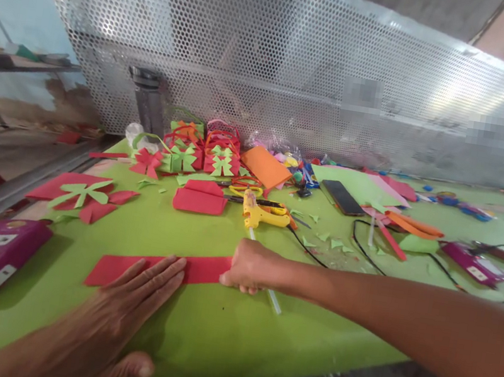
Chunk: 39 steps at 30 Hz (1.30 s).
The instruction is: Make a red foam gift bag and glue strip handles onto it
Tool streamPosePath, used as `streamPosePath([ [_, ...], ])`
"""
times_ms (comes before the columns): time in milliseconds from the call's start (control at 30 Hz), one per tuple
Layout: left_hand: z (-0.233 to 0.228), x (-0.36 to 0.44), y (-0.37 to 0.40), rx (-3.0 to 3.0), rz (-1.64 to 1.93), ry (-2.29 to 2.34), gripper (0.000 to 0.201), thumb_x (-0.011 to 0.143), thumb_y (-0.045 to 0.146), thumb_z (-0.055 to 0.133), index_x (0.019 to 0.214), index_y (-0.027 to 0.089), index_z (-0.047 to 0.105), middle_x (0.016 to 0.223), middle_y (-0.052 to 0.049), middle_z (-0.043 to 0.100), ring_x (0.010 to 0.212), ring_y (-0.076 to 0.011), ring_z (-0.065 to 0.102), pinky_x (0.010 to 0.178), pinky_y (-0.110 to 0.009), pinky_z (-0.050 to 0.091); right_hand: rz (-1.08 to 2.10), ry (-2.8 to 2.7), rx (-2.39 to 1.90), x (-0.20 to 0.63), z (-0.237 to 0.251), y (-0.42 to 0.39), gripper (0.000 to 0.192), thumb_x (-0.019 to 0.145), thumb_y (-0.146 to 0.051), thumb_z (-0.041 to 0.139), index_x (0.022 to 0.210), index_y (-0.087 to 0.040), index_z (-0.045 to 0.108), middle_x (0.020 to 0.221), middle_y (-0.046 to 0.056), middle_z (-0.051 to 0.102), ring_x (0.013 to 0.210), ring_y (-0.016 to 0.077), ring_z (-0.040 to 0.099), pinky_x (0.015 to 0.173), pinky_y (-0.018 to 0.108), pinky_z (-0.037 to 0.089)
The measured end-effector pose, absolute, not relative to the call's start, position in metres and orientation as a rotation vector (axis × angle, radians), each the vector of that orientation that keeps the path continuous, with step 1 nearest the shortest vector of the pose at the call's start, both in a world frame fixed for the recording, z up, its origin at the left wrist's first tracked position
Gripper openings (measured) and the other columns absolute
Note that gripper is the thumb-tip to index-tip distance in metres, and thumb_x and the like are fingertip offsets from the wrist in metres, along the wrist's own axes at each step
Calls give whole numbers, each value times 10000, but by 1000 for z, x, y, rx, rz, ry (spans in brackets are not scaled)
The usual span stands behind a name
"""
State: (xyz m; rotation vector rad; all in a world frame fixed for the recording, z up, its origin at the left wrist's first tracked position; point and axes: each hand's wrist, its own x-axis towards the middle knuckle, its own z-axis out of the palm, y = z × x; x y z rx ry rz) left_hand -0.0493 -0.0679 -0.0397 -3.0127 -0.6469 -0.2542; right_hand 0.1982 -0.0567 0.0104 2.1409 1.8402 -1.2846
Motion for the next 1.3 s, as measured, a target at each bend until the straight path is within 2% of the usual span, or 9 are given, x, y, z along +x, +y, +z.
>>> streamPosePath([
  [467,-40,-51,-68,-3066,-295,-696,869,801,607,453,1441,144,92,1466,-149,243,1344,-315,222,1070,-479,278,-977,1881,2151,214,20,-69,272,688,-159,535,425,-168,466,425,2,533,387,108,496,419,223,360],
  [567,-35,-47,-65,-3118,-252,-743,824,815,602,434,1433,141,144,1465,-151,241,1349,-300,215,1073,-478,272,-717,2178,2081,215,25,-75,225,762,-173,518,541,-157,556,573,29,597,571,143,554,551,253,366],
  [667,-25,-40,-56,-3240,-173,-799,731,851,564,411,1421,157,199,1474,-129,224,1356,-265,204,1087,-462,247,-342,2692,1679,213,22,-80,189,859,-245,480,755,-180,623,764,30,634,720,153,554,636,268,349],
  [800,-12,-33,-44,-3415,-251,-949,481,909,432,394,1321,185,424,1417,-79,382,1314,-200,327,1078,-388,285,-77,2860,1263,209,3,-80,194,865,-334,512,916,-182,621,859,47,622,754,174,552,606,280,361],
  [900,-3,-27,-39,-3405,-533,-1254,325,907,335,401,1078,185,633,1244,-66,580,1118,-187,547,939,-301,425,98,2903,1146,206,-15,-79,345,861,-435,494,989,-137,612,906,91,608,807,222,544,630,324,397],
  [967,3,-20,-37,-3214,-596,-1678,312,881,320,412,890,147,672,970,-71,686,854,-175,634,761,-272,479,195,2962,1104,206,-26,-79,446,860,-492,461,1049,-112,597,910,106,603,825,242,532,658,359,414],
  [1100,11,-1,-27,-3137,-276,-2124,325,772,380,504,579,136,597,500,0,577,455,-112,525,442,-205,394,276,3075,1135,209,-40,-80,504,843,-540,453,1108,-129,576,913,95,591,826,238,510,683,374,416],
  [1200,9,10,-17,-3206,59,-2260,347,682,386,586,436,149,525,371,27,493,354,-91,463,392,-196,387,331,3092,1154,210,-45,-81,476,852,-519,456,1107,-136,577,887,89,583,802,228,493,673,368,401],
  [1300,7,16,-8,-3209,307,-2339,333,627,369,633,405,149,516,366,16,502,341,-99,462,358,-203,371,349,3086,1156,210,-46,-83,451,864,-500,448,1108,-141,570,874,81,571,797,225,476,676,368,386],
])
